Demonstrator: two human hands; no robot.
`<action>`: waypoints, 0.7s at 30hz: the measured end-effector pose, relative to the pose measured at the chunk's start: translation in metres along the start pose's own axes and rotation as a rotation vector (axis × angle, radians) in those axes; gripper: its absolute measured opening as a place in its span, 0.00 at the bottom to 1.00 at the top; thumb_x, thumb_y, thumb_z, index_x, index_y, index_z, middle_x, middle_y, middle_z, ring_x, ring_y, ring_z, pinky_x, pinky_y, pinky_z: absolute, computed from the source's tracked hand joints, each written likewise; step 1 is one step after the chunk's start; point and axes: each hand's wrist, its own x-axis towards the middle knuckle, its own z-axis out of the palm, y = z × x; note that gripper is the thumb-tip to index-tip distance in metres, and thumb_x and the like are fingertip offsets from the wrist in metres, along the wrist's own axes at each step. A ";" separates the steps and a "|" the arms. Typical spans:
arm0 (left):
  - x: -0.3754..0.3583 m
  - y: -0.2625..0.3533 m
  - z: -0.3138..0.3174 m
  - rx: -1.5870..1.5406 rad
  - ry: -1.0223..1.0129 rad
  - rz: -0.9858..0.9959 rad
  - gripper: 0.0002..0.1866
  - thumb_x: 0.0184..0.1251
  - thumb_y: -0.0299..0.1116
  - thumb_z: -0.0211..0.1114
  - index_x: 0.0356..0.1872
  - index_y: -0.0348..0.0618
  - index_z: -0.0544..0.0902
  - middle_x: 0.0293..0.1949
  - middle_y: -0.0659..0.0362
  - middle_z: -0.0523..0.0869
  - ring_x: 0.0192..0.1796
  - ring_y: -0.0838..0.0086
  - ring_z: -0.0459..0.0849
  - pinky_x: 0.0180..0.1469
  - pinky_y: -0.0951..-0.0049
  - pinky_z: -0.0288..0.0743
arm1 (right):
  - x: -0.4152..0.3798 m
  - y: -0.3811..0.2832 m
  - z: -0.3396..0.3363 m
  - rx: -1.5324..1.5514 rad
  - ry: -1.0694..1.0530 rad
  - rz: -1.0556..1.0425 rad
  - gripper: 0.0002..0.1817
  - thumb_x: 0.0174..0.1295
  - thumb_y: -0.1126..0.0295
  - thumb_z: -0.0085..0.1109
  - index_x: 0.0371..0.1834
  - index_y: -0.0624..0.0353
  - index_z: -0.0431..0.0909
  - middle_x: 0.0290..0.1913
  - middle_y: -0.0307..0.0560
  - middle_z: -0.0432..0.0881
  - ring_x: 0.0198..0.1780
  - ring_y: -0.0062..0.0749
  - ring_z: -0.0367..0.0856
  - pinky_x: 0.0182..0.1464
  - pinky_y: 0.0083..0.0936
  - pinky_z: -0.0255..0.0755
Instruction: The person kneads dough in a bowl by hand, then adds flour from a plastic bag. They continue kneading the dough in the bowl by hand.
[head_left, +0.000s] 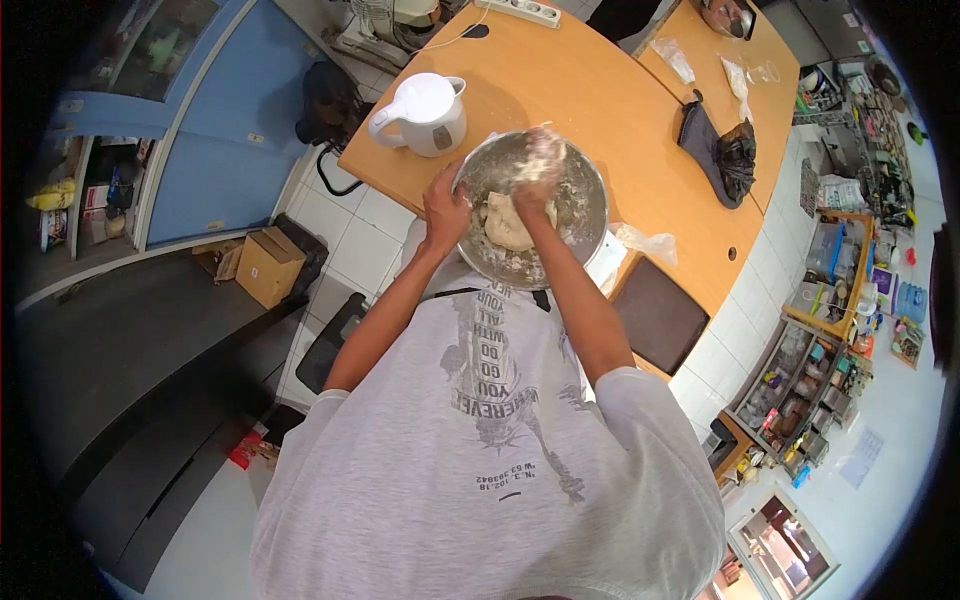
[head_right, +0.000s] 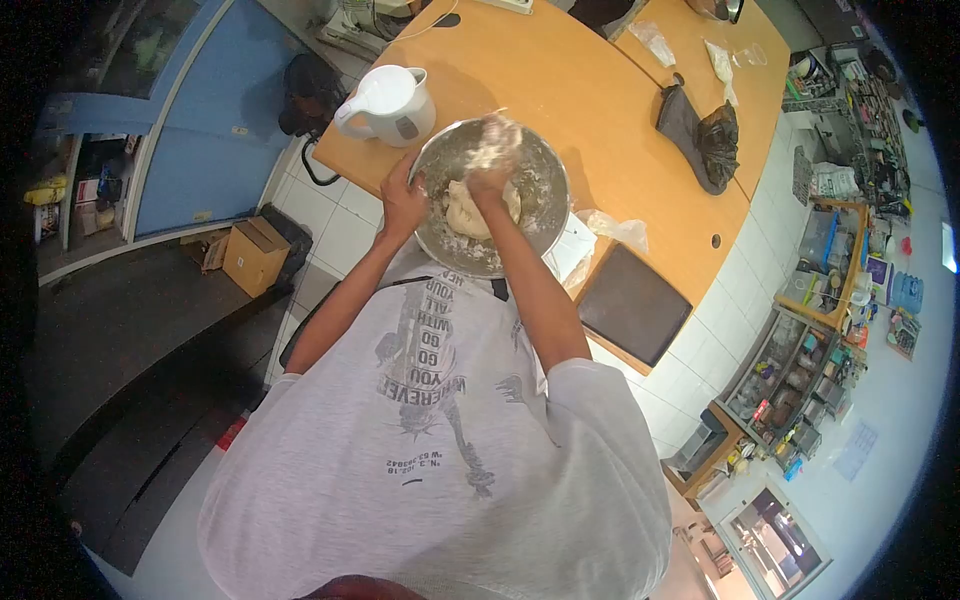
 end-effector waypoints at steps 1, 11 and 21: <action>0.001 0.003 -0.001 0.003 0.002 0.003 0.21 0.64 0.15 0.58 0.60 0.33 0.81 0.52 0.39 0.85 0.56 0.45 0.84 0.57 0.56 0.76 | -0.003 -0.001 0.006 -0.543 -0.006 -0.426 0.18 0.66 0.62 0.58 0.54 0.63 0.78 0.51 0.57 0.82 0.59 0.55 0.77 0.59 0.49 0.71; 0.001 0.010 -0.002 0.016 0.000 -0.004 0.22 0.62 0.15 0.57 0.59 0.33 0.81 0.51 0.40 0.86 0.54 0.44 0.85 0.57 0.56 0.76 | -0.034 -0.005 -0.027 -0.538 -0.553 -0.548 0.25 0.58 0.57 0.66 0.56 0.57 0.80 0.55 0.59 0.82 0.61 0.60 0.76 0.65 0.63 0.63; 0.004 -0.006 0.001 -0.002 0.024 0.007 0.20 0.64 0.16 0.59 0.59 0.33 0.81 0.50 0.39 0.86 0.53 0.44 0.85 0.56 0.57 0.77 | 0.009 -0.003 -0.040 0.799 -0.094 0.948 0.12 0.77 0.64 0.48 0.49 0.55 0.80 0.39 0.42 0.84 0.36 0.23 0.81 0.39 0.20 0.75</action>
